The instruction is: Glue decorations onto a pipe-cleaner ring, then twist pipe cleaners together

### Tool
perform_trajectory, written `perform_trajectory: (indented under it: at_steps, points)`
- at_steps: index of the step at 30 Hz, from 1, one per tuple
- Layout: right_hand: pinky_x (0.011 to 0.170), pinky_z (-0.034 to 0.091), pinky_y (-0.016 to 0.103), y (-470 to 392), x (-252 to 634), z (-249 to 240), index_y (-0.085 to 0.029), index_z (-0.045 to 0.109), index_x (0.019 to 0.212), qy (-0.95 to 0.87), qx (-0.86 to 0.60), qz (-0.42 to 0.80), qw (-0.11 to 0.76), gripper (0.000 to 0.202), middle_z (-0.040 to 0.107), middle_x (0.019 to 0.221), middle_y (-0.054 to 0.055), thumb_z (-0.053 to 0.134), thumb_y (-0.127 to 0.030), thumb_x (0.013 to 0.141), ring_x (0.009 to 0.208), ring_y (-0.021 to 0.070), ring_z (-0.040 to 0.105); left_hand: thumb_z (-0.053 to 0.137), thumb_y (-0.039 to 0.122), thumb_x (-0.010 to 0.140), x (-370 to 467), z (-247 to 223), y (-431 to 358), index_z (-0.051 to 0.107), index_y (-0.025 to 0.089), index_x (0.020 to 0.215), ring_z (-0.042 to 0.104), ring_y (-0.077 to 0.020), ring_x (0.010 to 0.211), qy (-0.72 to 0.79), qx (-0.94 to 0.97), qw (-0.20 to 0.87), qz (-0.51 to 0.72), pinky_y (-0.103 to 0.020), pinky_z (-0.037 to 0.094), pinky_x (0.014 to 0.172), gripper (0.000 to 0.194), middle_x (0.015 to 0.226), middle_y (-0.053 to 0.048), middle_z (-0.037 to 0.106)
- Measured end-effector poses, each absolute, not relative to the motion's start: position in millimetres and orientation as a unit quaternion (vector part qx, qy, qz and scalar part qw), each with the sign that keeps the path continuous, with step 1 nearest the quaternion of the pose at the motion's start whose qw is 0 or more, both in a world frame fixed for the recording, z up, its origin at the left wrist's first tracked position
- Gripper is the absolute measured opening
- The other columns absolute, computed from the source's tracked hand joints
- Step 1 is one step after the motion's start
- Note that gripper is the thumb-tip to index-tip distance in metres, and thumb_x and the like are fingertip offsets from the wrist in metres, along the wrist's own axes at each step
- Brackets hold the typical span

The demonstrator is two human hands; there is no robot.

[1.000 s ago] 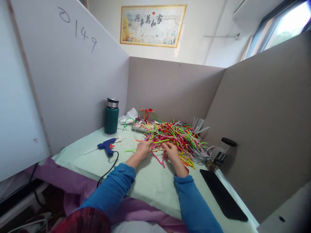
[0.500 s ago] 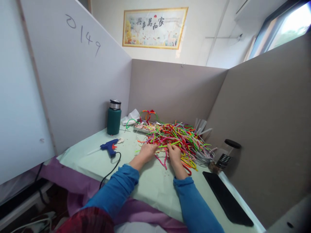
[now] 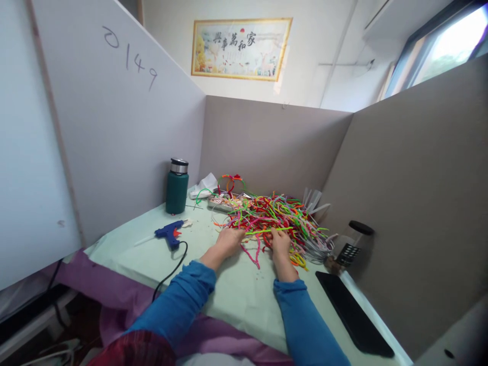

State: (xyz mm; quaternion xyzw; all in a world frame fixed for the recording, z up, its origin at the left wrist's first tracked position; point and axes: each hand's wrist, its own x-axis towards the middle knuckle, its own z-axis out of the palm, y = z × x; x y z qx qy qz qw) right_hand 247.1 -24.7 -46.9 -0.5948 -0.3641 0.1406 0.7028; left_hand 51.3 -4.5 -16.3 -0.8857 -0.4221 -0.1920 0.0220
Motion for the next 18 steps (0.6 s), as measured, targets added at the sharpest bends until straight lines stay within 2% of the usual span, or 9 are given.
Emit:
perform_trajectory:
  at_steps: [4,8,13,18]
  points:
    - [0.039,0.028,0.025,-29,247,-40,-0.021,0.048,0.051,-0.324,-0.588,0.158,0.724,0.039,0.048,0.040,-0.004,0.058,-0.054,0.068,0.037,0.0110,0.038,0.031,0.042,0.091,51,-17,-4,0.066,0.024,0.093,0.062,-0.0210,0.081,-0.422,-0.879,-0.014,-0.223,-0.027,0.038,0.067,0.040,0.087,-0.009,0.069]
    - [0.037,0.026,0.024,-35,239,-33,-0.020,0.050,0.056,-0.352,-0.545,0.218,0.730,0.041,0.046,0.042,-0.004,0.060,-0.058,0.067,0.037,0.0102,0.037,0.033,0.042,0.091,51,-17,-3,0.067,0.024,0.092,0.062,-0.0199,0.079,-0.422,-0.870,-0.050,-0.252,-0.026,0.036,0.064,0.038,0.085,-0.008,0.069]
    - [0.041,0.029,0.023,-39,210,-34,-0.018,0.057,0.065,-0.512,-0.508,0.274,0.637,0.039,0.050,0.049,-0.004,0.061,-0.056,0.069,0.042,0.0102,0.039,0.035,0.040,0.091,52,-16,-3,0.067,0.023,0.091,0.061,-0.0176,0.077,-0.417,-0.866,-0.086,-0.261,-0.024,0.035,0.063,0.036,0.083,-0.006,0.069]
    - [0.045,0.029,0.023,-35,198,-39,-0.018,0.051,0.055,-0.560,-0.526,0.209,0.605,0.039,0.045,0.044,-0.005,0.058,-0.052,0.073,0.044,0.0104,0.039,0.038,0.038,0.090,55,-19,1,0.068,0.021,0.091,0.060,-0.0161,0.077,-0.383,-0.872,-0.126,-0.279,-0.023,0.036,0.065,0.035,0.085,-0.005,0.070]
